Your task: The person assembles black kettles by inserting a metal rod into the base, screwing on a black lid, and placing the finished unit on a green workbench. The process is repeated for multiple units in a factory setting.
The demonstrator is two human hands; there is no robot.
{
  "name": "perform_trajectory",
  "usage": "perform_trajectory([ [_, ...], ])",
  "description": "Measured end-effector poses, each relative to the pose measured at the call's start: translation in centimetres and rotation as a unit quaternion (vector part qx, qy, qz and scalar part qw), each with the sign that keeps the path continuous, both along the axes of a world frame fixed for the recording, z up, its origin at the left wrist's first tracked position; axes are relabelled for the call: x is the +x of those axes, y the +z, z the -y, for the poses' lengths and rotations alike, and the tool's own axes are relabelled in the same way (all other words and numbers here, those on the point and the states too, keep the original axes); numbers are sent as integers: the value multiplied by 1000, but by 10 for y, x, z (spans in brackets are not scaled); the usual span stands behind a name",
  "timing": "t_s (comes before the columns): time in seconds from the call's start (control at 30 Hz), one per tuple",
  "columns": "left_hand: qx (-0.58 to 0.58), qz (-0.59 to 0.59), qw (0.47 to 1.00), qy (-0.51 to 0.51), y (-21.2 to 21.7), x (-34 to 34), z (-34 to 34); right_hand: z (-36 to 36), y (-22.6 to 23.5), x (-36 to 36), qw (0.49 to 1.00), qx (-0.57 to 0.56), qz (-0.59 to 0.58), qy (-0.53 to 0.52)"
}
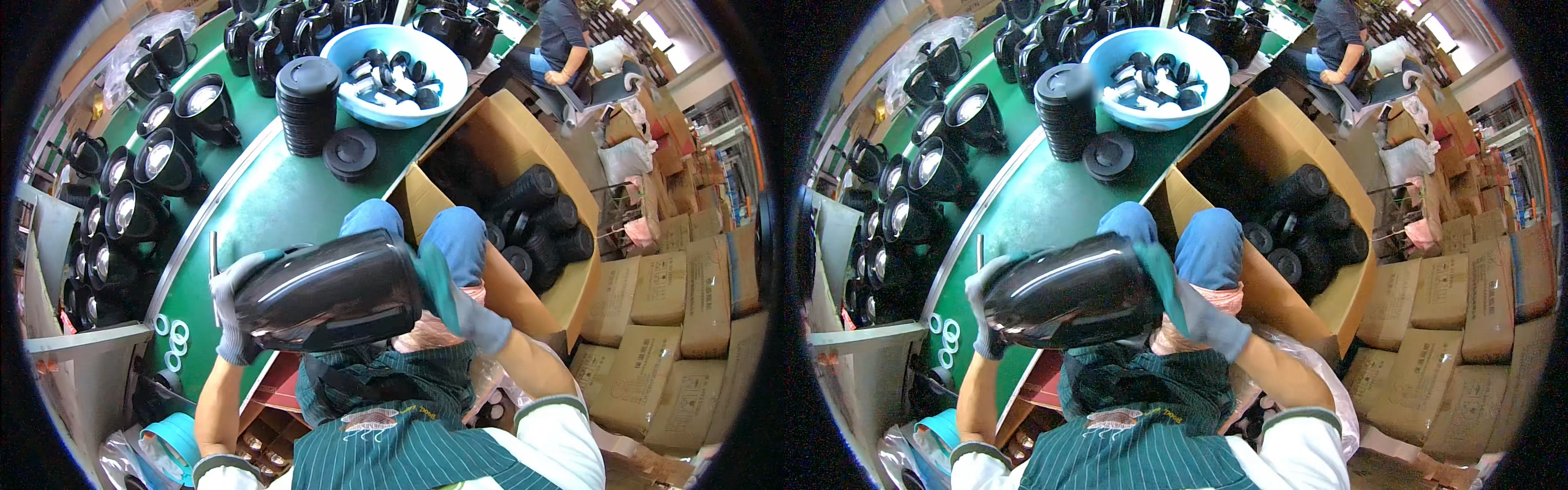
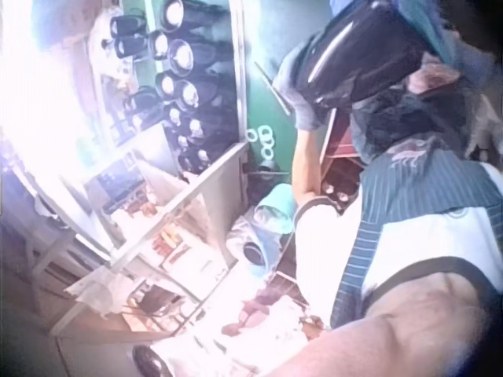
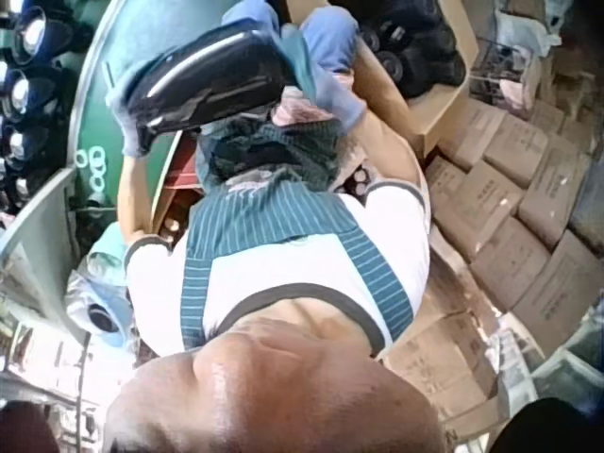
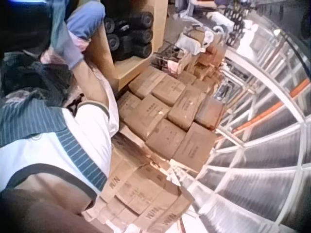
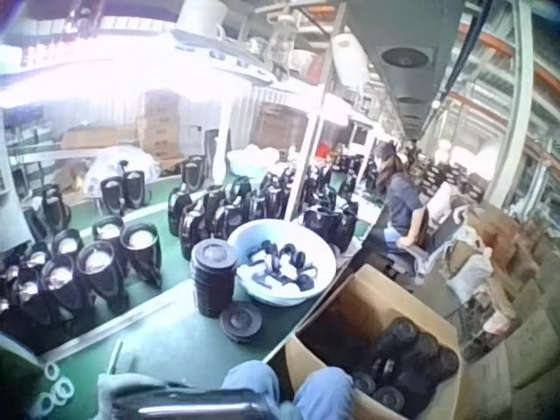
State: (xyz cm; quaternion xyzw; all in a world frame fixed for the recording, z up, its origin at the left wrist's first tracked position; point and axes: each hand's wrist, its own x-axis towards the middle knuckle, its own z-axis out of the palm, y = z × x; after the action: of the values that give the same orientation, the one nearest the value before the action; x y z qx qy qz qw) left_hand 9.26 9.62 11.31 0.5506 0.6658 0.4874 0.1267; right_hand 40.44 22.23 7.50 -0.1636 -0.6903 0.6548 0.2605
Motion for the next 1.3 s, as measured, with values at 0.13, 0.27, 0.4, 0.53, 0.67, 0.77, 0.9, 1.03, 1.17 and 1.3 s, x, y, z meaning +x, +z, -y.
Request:
perform_trajectory([
  [0.13, -96, 295, 948, -73, -51, -1, 14, -14, 54, -9, 891, 452, -22, -26],
  [0.27, -41, 90, 995, -20, -12, 16, 0, 14, 46, -25, 987, 80, -113, -85],
  [0.4, 118, -54, 991, -40, -3, 4, -3, 10, 63, -28, 992, -58, -11, -108],
  [0.53, -93, 149, 984, -19, -13, 6, -1, 1, 62, -10, 966, 245, -48, -72],
  [0.67, -122, 376, 917, -45, -34, 21, 2, -4, 52, 3, 923, 359, -112, -76],
  [0.77, -121, 67, 989, -55, -1, 28, -5, 6, 49, 13, 974, 157, -131, -101],
  [0.9, -23, -129, 987, -91, 53, 53, -30, 21, 5, 31, 951, -217, -193, -102],
  [1.03, -23, -136, 981, -133, 49, 80, -43, -2, 4, 49, 950, -193, -188, -158],
  [1.17, -32, -115, 984, -132, -23, 99, -23, -54, 36, 64, 938, -246, -191, -149],
  [1.3, -104, -295, 915, -254, -47, 75, -8, -64, 55, 70, 987, 145, 69, 1],
])
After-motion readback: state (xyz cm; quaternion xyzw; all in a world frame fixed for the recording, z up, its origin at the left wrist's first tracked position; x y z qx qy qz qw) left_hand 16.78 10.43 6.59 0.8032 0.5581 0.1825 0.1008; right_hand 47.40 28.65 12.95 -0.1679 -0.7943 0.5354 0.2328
